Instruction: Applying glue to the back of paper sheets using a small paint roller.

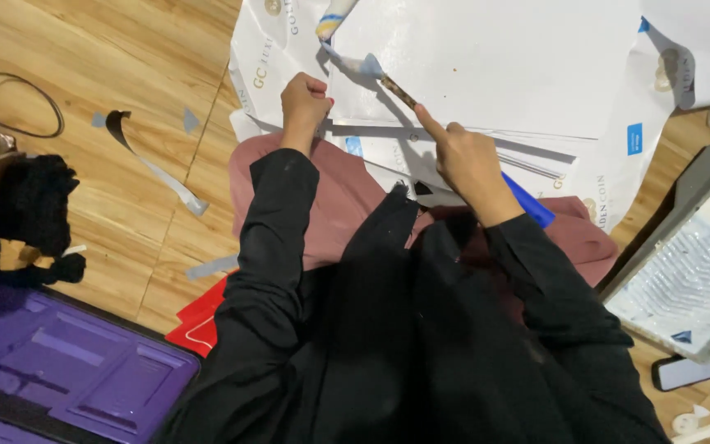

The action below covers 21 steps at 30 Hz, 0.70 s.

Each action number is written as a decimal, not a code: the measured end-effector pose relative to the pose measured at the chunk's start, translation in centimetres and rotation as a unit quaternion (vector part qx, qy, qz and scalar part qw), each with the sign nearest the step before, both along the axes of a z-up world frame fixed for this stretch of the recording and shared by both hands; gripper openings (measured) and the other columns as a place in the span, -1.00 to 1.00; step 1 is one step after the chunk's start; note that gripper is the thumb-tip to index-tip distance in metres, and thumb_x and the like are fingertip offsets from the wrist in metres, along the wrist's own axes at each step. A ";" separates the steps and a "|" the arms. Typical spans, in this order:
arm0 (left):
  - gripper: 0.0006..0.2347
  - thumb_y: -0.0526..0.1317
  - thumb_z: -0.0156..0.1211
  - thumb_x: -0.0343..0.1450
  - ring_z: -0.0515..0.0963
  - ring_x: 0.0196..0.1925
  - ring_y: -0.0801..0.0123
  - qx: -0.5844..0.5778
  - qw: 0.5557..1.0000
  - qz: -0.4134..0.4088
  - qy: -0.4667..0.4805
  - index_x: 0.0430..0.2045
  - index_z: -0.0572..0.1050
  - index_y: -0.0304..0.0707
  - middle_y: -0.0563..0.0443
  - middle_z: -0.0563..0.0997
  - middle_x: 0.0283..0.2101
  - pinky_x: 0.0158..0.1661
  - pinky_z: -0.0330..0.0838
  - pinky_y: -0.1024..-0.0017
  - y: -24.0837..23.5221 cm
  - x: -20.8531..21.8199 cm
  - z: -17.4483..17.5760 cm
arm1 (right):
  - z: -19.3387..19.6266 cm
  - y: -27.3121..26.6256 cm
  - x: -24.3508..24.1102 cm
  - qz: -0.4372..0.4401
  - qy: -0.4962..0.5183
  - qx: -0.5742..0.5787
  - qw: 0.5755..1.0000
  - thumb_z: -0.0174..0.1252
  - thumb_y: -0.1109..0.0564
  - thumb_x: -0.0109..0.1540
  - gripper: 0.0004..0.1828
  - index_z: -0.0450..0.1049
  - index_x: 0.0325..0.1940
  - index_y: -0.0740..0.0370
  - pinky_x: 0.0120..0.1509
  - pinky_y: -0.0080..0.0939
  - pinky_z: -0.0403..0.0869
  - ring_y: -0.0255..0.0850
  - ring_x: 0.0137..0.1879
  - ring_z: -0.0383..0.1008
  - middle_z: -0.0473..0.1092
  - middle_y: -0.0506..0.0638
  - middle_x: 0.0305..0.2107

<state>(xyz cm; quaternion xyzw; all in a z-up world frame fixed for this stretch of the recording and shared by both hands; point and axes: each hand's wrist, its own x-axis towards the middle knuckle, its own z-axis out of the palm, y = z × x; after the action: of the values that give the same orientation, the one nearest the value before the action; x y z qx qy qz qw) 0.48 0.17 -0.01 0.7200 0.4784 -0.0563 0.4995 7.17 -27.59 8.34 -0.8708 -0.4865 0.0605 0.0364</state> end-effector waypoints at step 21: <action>-0.52 -0.63 0.03 0.08 0.28 -0.07 0.10 0.383 0.892 -0.235 0.048 -0.22 0.29 -0.07 -0.03 0.23 -0.09 -0.27 0.28 0.24 -3.2 1.4 3.4 | 1.6 -2.9 -0.4 -0.209 0.063 0.021 0.976 -0.12 0.35 -0.01 -0.20 0.10 0.30 -0.17 -0.63 0.03 0.13 0.09 -0.62 0.22 0.24 0.07 -0.71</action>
<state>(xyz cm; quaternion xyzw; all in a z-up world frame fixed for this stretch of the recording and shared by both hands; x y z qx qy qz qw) 1.88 -2.99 3.43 0.9434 0.3028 -0.0186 0.1338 6.78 -30.53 9.96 -0.9468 -0.2916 0.0960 0.0967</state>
